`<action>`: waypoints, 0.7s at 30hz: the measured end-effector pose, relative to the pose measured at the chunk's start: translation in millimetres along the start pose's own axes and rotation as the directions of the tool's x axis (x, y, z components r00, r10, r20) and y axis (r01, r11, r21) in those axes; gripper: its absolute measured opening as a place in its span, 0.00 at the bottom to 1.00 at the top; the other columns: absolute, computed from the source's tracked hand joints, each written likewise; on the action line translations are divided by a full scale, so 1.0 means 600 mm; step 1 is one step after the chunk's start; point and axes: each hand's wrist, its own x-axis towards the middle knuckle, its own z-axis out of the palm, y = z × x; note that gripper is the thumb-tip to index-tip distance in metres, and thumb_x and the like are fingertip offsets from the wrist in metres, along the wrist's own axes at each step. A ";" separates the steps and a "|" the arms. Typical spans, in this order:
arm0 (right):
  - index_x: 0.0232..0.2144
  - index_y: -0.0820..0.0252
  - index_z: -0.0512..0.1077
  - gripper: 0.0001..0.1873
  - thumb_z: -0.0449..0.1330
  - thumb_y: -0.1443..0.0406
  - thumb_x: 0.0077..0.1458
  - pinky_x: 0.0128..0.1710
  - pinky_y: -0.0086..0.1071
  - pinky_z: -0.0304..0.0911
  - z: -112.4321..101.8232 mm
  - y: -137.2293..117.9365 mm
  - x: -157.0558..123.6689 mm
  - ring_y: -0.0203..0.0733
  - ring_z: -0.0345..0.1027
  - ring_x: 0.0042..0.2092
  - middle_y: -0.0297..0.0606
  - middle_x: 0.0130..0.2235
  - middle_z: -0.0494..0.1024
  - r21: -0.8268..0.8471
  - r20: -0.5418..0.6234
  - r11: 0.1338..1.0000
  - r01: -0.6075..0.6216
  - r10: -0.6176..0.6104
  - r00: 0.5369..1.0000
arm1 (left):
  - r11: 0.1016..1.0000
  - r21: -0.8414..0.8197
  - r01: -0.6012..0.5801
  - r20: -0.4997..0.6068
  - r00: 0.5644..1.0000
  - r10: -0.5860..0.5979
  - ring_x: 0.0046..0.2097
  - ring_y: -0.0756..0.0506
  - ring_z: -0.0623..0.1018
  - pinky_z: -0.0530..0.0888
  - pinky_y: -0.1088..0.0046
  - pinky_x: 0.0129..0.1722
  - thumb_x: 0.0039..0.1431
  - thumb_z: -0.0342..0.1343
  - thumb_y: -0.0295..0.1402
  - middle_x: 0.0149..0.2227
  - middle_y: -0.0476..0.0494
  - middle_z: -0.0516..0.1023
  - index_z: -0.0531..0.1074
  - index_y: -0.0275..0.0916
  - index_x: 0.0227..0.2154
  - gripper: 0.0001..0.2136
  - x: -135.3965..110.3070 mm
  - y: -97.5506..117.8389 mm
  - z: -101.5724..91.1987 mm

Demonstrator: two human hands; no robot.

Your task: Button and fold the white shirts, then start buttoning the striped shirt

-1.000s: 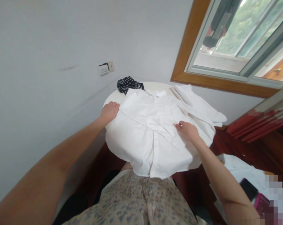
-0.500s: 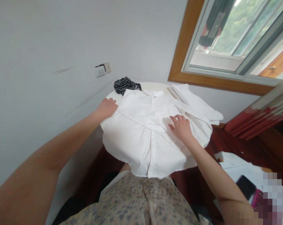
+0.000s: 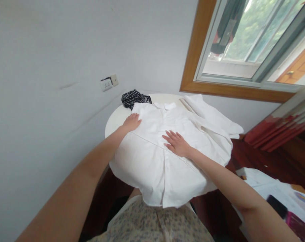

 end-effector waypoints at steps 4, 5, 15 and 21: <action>0.64 0.51 0.57 0.28 0.44 0.53 0.66 0.65 0.49 0.43 -0.004 -0.003 -0.001 0.48 0.41 0.69 0.40 0.68 0.51 0.022 -0.009 1.000 0.000 0.000 1.000 | 1.000 -0.021 0.020 0.139 0.990 -0.017 0.67 0.36 0.56 0.55 0.59 0.63 0.66 0.33 0.48 0.66 0.28 0.54 0.54 0.27 0.64 0.33 0.006 -0.004 0.001; 0.64 0.51 0.57 0.27 0.44 0.53 0.66 0.65 0.49 0.43 -0.006 -0.004 -0.001 0.48 0.41 0.69 0.40 0.68 0.51 0.027 -0.011 1.000 -0.005 0.005 1.000 | 0.999 -0.013 0.031 0.137 0.990 -0.029 0.67 0.35 0.56 0.55 0.58 0.63 0.65 0.34 0.50 0.66 0.27 0.54 0.54 0.28 0.64 0.33 0.009 -0.003 -0.003; 0.65 0.51 0.56 0.28 0.43 0.52 0.66 0.66 0.48 0.41 -0.018 -0.010 -0.002 0.47 0.40 0.69 0.40 0.68 0.49 0.027 0.021 0.999 -0.022 0.022 1.000 | 0.997 -0.078 -0.018 0.099 0.995 0.026 0.68 0.42 0.54 0.51 0.65 0.65 0.67 0.33 0.44 0.67 0.34 0.53 0.54 0.30 0.64 0.29 0.088 -0.023 0.030; 0.66 0.52 0.54 0.30 0.45 0.51 0.66 0.66 0.47 0.43 -0.026 -0.002 -0.032 0.48 0.38 0.69 0.44 0.69 0.45 0.032 0.020 0.999 -0.016 0.016 1.000 | 0.995 -0.096 0.032 0.121 0.992 -0.020 0.69 0.42 0.52 0.49 0.65 0.65 0.67 0.30 0.45 0.69 0.35 0.49 0.51 0.31 0.66 0.31 0.105 -0.045 0.040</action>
